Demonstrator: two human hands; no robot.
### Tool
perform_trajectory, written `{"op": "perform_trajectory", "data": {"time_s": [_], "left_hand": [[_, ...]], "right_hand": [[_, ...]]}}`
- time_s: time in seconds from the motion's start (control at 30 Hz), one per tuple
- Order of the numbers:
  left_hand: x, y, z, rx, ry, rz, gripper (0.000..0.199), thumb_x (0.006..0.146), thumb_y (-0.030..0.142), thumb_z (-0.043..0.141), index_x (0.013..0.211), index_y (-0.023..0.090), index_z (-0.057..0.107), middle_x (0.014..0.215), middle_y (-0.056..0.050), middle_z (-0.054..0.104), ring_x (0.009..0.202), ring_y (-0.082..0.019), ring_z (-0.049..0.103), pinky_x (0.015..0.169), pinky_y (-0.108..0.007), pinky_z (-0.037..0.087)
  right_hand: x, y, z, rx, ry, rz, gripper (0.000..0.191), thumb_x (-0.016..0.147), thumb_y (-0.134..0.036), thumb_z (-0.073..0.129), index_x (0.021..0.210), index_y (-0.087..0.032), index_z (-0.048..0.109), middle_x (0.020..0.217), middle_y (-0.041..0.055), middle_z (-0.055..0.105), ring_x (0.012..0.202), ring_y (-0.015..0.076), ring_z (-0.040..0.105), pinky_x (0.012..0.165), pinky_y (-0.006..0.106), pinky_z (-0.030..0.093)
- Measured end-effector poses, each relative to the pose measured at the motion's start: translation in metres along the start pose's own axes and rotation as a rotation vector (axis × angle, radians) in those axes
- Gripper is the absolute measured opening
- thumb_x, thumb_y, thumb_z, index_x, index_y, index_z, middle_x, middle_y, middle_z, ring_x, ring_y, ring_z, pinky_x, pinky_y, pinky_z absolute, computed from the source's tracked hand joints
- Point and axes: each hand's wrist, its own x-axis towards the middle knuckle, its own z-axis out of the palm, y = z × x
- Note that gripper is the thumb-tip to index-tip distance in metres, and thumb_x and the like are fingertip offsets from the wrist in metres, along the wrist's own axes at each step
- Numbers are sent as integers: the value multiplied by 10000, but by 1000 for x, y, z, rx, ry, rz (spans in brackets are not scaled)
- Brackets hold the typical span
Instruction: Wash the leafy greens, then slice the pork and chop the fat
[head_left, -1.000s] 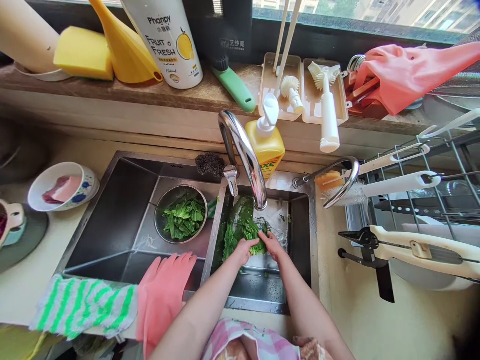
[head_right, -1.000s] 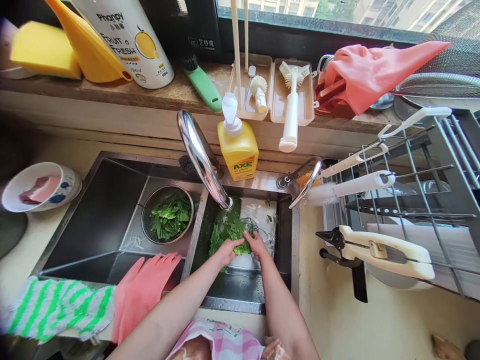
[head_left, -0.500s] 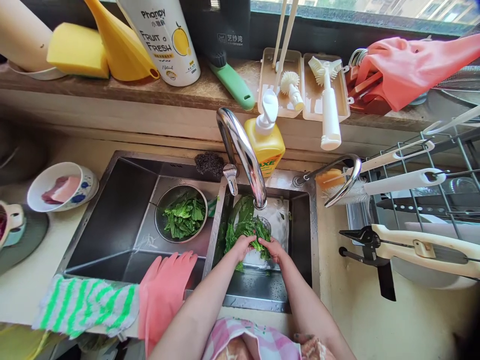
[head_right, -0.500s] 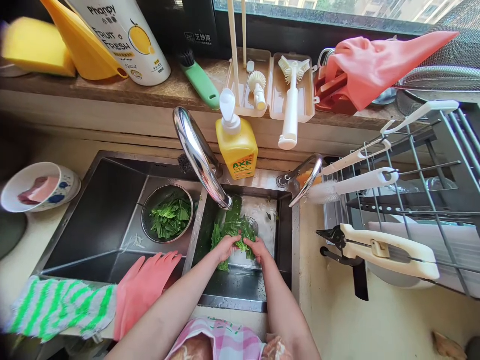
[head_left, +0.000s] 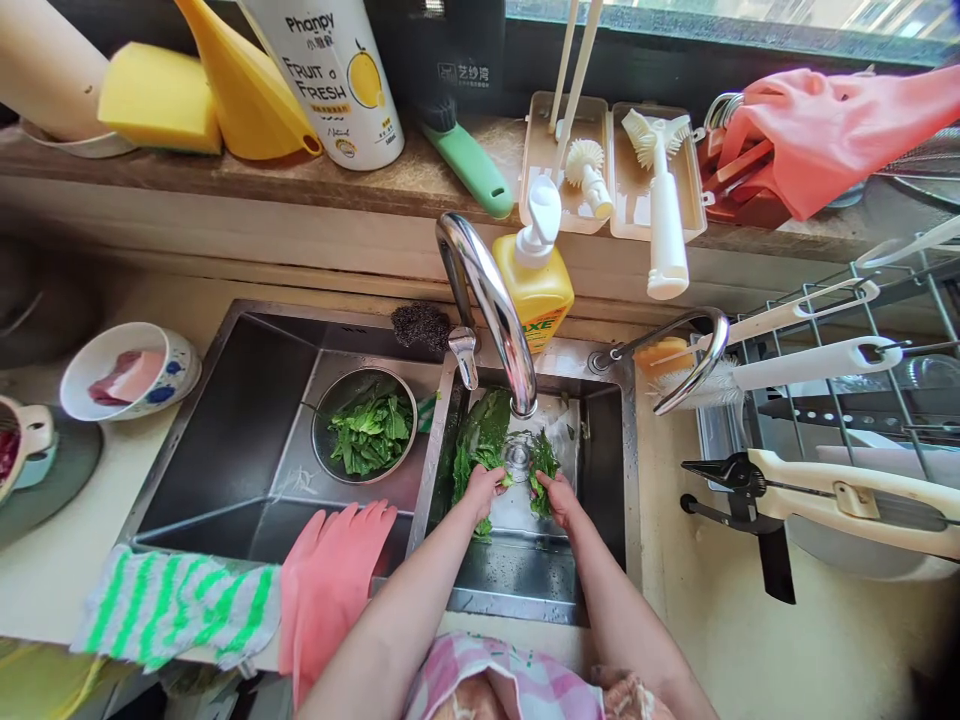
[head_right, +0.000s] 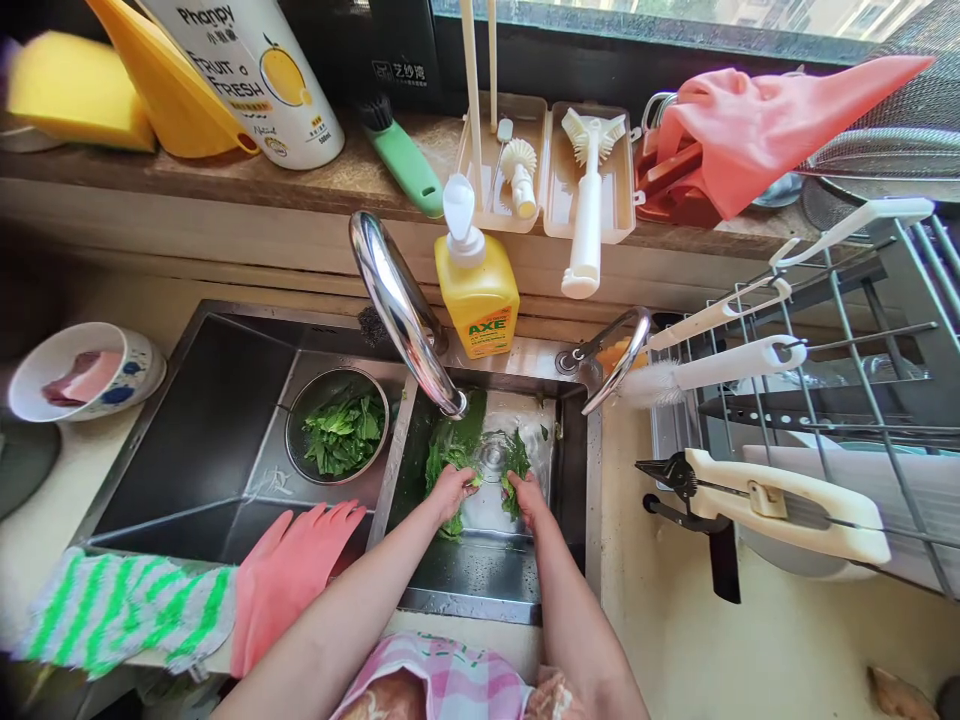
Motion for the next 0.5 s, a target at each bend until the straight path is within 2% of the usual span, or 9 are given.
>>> {"op": "perform_trajectory", "data": {"time_s": [0.1,0.23,0.37,0.5], "left_hand": [[2,2,3,-15,-5,-39,391,535,194,778,813,137,509,662,-31,619,576,-143,606,561,-273,494],[3,-2,11,-48,30,-48,385,518,202,794,785,125,527,614,-34,612,533,-151,598,524,-272,484],[2,-8,15,-80,99,-23,363,540,202,785,764,141,506,580,3,584,480,-119,569,480,-239,461],[-1,-10,16,-105,146,10,354,582,235,765,780,160,482,561,36,557,446,-96,542,456,-219,443]], "right_hand": [[-10,-9,-8,-57,-107,26,337,623,-485,620,753,-182,551,584,-12,576,447,94,481,440,231,410],[-17,-11,-3,-160,-191,17,296,621,-437,635,703,-154,609,590,3,599,479,100,492,470,229,403],[-11,-4,6,-240,-107,-62,245,639,-387,592,756,-174,622,651,-8,626,579,130,535,545,244,425],[1,-2,7,-302,1,-149,244,675,-380,532,822,-205,618,740,4,647,720,164,577,637,268,447]]}}
